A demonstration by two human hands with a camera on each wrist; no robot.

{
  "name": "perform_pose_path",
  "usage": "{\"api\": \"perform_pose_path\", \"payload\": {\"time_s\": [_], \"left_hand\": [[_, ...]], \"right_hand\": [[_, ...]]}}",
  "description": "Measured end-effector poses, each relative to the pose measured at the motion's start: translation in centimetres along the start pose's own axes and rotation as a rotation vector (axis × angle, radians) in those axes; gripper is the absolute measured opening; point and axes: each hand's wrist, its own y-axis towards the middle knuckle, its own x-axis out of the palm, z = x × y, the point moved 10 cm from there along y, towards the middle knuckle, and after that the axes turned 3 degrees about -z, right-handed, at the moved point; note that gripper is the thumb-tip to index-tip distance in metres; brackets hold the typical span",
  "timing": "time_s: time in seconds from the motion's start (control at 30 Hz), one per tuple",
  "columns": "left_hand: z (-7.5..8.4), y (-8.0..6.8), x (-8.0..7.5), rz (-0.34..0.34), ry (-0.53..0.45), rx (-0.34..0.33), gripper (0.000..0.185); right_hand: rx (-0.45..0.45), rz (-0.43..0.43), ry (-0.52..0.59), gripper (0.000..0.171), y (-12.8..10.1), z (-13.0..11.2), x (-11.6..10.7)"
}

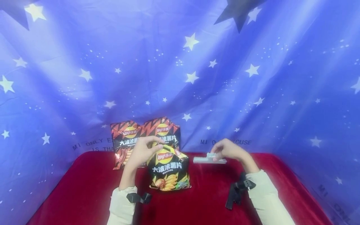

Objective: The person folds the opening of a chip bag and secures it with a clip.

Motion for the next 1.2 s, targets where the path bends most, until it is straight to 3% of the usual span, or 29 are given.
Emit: {"api": "perform_pose_path", "payload": {"time_s": [0.17, 0.3, 0.43, 0.57, 0.77, 1.2], "left_hand": [[-0.1, 0.0, 0.1, -0.007, -0.005, -0.008, 0.016], [-0.1, 0.0, 0.2, -0.013, -0.012, -0.014, 0.017], [-0.1, 0.1, 0.1, -0.011, -0.005, -0.01, 0.016], [-0.1, 0.2, -0.1, -0.003, 0.001, 0.005, 0.016], [-0.1, 0.2, 0.0, -0.016, -0.005, 0.015, 0.016], [-0.1, 0.2, 0.1, -0.019, -0.018, 0.013, 0.016]], "right_hand": [[-0.013, 0.19, 0.158, 0.039, -0.1, -1.2, -1.8], [-0.028, 0.284, 0.258, 0.043, -0.4, -2.4, -2.0], [-0.071, 0.296, 0.363, 0.038, -0.3, -3.8, -1.4], [-0.102, 0.258, 0.449, 0.022, -0.1, -5.0, -0.5], [-0.117, 0.26, 0.449, 0.02, -0.6, -5.8, 0.3], [-0.097, 0.431, 0.45, 0.029, -1.6, -7.2, 0.4]]}}
